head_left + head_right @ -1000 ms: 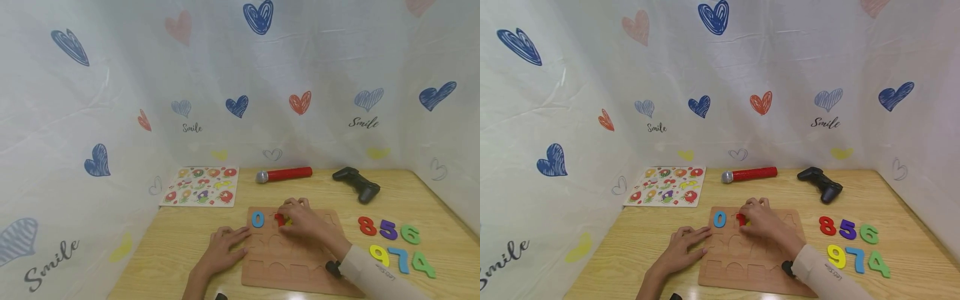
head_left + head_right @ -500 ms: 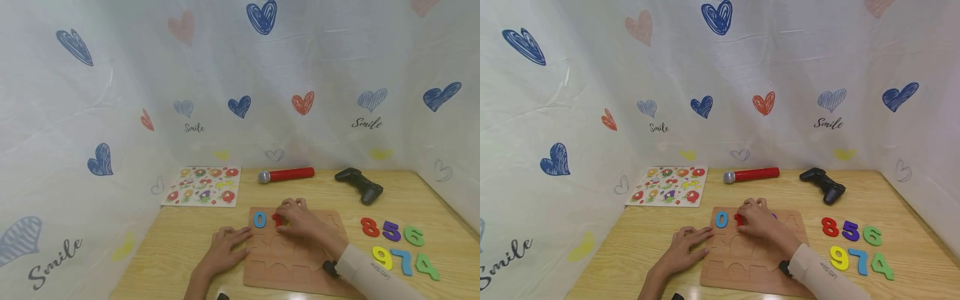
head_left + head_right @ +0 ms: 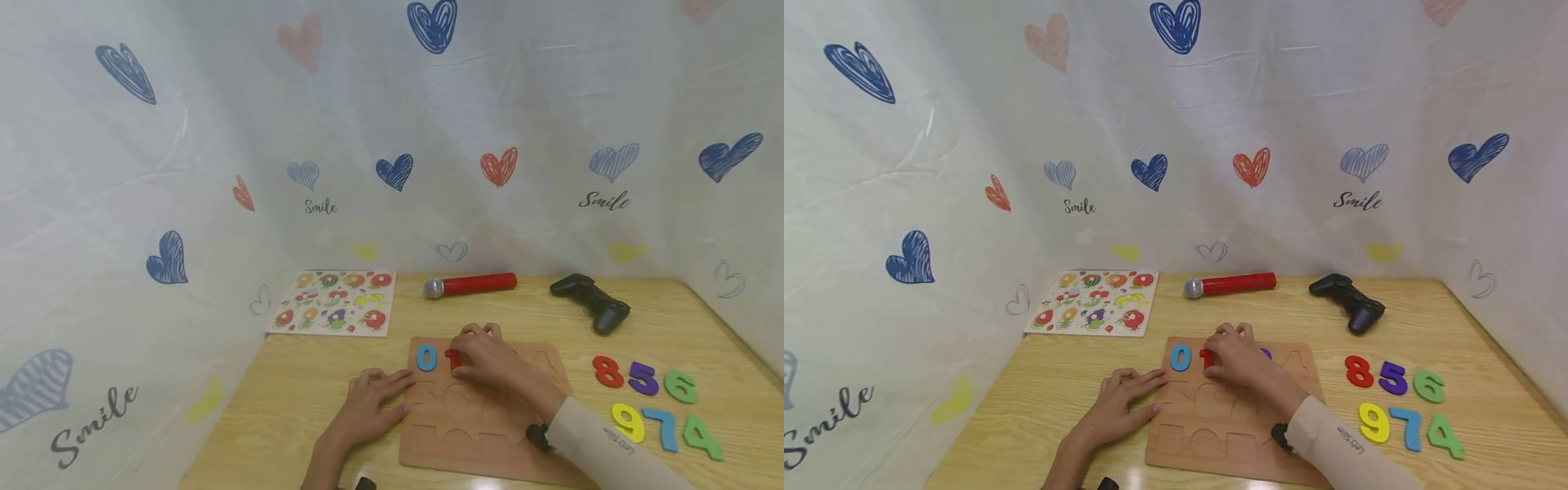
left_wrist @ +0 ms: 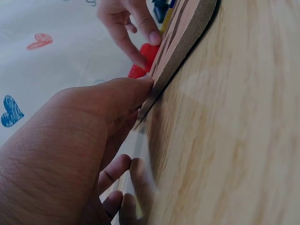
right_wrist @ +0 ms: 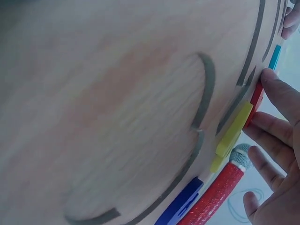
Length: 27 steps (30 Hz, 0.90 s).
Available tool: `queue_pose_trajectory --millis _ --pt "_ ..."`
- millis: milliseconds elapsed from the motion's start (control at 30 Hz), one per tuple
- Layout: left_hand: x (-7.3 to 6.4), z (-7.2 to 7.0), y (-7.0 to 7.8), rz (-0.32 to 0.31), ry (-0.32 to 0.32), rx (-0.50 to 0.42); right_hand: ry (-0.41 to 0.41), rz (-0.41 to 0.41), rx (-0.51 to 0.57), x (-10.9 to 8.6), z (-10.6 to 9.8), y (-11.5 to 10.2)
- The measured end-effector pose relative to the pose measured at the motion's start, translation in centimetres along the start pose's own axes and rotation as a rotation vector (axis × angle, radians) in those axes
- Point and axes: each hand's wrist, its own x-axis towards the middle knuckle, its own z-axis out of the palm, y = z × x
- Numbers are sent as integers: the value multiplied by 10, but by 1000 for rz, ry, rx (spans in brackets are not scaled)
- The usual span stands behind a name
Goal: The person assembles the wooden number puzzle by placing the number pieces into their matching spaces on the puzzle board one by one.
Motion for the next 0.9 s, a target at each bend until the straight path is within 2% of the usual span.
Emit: queue_pose_trajectory --millis 400,700,900 --pt "0 -3 3 1 0 10 -53 16 -8 -2 -7 -4" --pt "2 0 4 39 38 32 -3 10 -27 -26 -20 1" --pt "0 1 4 40 48 39 20 -4 -48 -46 -28 3"
